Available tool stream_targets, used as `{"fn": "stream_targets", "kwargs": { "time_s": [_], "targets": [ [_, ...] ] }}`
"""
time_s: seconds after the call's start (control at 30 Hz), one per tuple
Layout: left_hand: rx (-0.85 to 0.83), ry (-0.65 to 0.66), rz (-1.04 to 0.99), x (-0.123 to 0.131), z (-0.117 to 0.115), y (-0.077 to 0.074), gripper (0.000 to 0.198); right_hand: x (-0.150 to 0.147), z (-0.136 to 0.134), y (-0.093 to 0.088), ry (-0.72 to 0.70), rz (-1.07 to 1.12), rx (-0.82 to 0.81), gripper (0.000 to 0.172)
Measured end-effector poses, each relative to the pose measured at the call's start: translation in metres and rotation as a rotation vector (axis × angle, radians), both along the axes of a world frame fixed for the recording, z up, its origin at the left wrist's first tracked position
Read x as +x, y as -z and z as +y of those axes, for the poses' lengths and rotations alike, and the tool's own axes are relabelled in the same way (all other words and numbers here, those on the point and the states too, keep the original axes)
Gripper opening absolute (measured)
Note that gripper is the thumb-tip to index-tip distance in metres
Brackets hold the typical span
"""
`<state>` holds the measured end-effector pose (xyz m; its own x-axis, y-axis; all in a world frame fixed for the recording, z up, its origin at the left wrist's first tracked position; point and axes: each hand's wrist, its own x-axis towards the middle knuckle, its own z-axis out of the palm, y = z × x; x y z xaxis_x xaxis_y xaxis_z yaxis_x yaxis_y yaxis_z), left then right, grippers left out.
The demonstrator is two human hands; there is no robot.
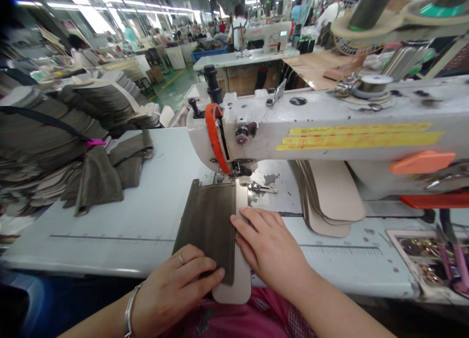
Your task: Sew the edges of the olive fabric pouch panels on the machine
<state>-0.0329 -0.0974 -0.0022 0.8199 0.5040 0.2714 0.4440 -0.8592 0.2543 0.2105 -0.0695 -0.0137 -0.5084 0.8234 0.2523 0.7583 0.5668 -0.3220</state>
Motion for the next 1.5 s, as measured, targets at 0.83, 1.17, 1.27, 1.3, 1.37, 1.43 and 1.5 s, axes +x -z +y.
{"fn": "stream_targets", "kwargs": {
  "time_s": [0.83, 1.17, 1.27, 1.3, 1.37, 1.43, 1.5],
  "targets": [
    [0.086, 0.028, 0.02, -0.002, -0.003, -0.001, 0.03, 0.003, 0.006, -0.001, 0.002, 0.101, -0.062, 0.036],
    [0.059, 0.022, -0.011, -0.002, -0.009, 0.001, 0.032, 0.002, 0.005, -0.001, 0.003, 0.104, -0.073, 0.036],
    [0.036, 0.0, 0.008, 0.001, -0.003, -0.013, 0.031, 0.002, 0.004, 0.0, 0.005, 0.101, -0.061, 0.036],
    [0.003, -0.006, 0.006, 0.003, 0.002, -0.019, 0.033, 0.001, 0.004, 0.001, 0.005, 0.097, -0.059, 0.037],
    [-0.045, -0.042, -0.009, 0.007, 0.019, -0.029, 0.031, 0.001, 0.004, 0.002, 0.006, 0.081, -0.061, 0.038],
    [-0.01, -0.12, -0.025, 0.014, 0.044, -0.033, 0.021, 0.001, 0.004, 0.002, 0.008, 0.062, -0.058, 0.039],
    [0.064, -0.206, -0.003, 0.021, 0.072, -0.028, 0.021, 0.002, 0.003, 0.003, 0.006, 0.046, -0.054, 0.039]
  ]
}}
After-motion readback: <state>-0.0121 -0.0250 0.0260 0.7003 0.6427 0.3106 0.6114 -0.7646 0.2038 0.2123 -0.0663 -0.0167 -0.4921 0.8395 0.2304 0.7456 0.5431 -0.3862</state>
